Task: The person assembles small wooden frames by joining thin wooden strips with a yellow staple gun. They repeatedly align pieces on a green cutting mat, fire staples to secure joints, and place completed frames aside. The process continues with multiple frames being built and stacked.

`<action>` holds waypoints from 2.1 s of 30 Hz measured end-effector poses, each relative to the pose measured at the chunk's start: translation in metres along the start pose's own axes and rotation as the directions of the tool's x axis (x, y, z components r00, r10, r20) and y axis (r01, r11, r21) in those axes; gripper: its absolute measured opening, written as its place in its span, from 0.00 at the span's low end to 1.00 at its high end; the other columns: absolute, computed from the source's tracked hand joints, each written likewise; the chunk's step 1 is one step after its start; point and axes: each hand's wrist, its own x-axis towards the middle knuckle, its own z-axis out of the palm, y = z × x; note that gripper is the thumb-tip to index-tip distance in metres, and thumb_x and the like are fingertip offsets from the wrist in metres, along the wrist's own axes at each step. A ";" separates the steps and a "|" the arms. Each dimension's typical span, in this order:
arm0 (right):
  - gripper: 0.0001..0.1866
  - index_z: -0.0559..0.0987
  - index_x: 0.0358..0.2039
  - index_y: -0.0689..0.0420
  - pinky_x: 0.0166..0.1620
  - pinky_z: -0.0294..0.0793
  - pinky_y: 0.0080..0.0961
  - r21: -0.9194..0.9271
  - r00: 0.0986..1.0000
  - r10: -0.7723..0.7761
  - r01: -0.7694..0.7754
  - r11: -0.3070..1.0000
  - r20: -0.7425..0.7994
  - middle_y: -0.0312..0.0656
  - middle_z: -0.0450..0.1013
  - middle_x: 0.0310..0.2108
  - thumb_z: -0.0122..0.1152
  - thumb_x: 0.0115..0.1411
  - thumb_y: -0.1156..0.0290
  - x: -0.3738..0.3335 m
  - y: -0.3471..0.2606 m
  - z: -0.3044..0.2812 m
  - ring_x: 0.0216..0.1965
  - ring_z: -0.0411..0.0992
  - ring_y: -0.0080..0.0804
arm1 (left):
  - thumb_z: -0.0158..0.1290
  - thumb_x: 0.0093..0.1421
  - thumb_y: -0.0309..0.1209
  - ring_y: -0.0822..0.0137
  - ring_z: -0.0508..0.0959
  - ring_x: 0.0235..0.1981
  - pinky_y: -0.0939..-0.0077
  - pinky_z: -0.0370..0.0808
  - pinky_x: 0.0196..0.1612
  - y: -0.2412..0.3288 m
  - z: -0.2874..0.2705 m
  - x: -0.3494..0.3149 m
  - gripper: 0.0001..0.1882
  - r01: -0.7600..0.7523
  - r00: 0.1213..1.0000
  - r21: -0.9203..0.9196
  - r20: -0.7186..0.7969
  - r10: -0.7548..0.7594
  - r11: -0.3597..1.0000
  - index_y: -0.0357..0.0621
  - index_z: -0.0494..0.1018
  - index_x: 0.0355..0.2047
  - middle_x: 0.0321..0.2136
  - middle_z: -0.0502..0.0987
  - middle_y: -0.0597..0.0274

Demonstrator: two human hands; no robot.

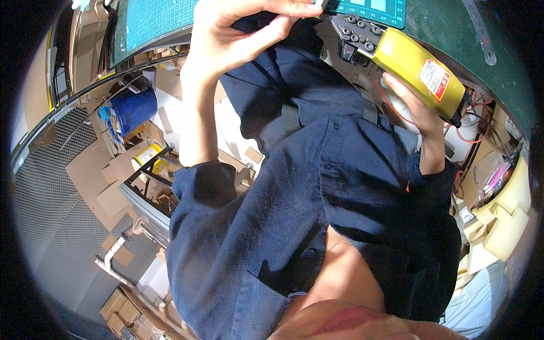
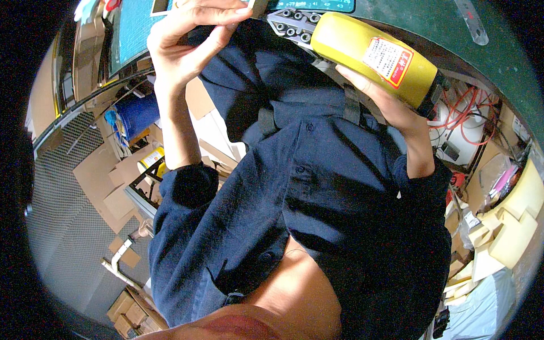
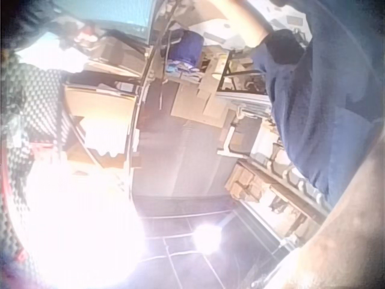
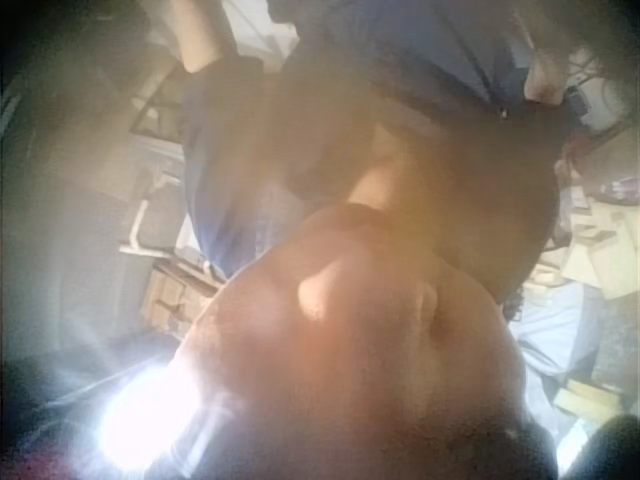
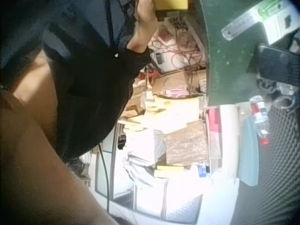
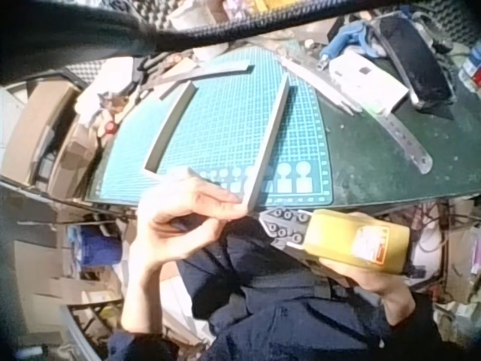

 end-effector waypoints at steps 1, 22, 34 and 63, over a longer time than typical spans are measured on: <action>0.20 0.77 0.59 0.58 0.65 0.67 0.30 0.030 1.000 0.027 -0.027 0.999 -0.015 0.41 0.74 0.60 0.61 0.70 0.67 0.000 -0.002 0.001 0.61 0.71 0.34 | 0.64 0.55 0.23 0.70 0.82 0.33 0.77 0.74 0.39 0.001 0.000 0.000 0.12 0.017 1.000 0.005 0.005 -0.017 1.000 0.42 0.87 0.40 0.37 0.87 0.58; 0.19 0.77 0.59 0.58 0.67 0.65 0.29 0.153 0.997 -0.038 0.049 0.987 -0.074 0.42 0.73 0.62 0.61 0.69 0.70 -0.002 0.007 0.007 0.63 0.70 0.33 | 0.63 0.58 0.22 0.69 0.83 0.37 0.74 0.78 0.42 0.008 -0.003 0.004 0.16 0.028 0.999 0.151 0.037 -0.034 0.988 0.39 0.82 0.47 0.40 0.85 0.57; 0.19 0.79 0.56 0.59 0.63 0.70 0.28 0.044 0.991 0.053 -0.048 0.998 -0.121 0.41 0.76 0.58 0.66 0.66 0.69 0.003 -0.011 0.006 0.59 0.73 0.30 | 0.68 0.56 0.20 0.62 0.85 0.42 0.70 0.82 0.47 0.005 0.011 -0.003 0.24 0.165 0.981 -0.164 -0.077 -0.179 0.973 0.36 0.70 0.50 0.40 0.80 0.55; 0.20 0.78 0.59 0.56 0.66 0.66 0.29 -0.037 0.994 0.088 -0.091 0.995 -0.067 0.40 0.74 0.61 0.64 0.68 0.67 0.002 -0.005 0.004 0.63 0.70 0.32 | 0.62 0.61 0.22 0.69 0.80 0.35 0.76 0.76 0.41 0.002 0.005 -0.003 0.09 0.045 0.992 0.075 -0.123 -0.035 0.996 0.40 0.74 0.40 0.34 0.79 0.60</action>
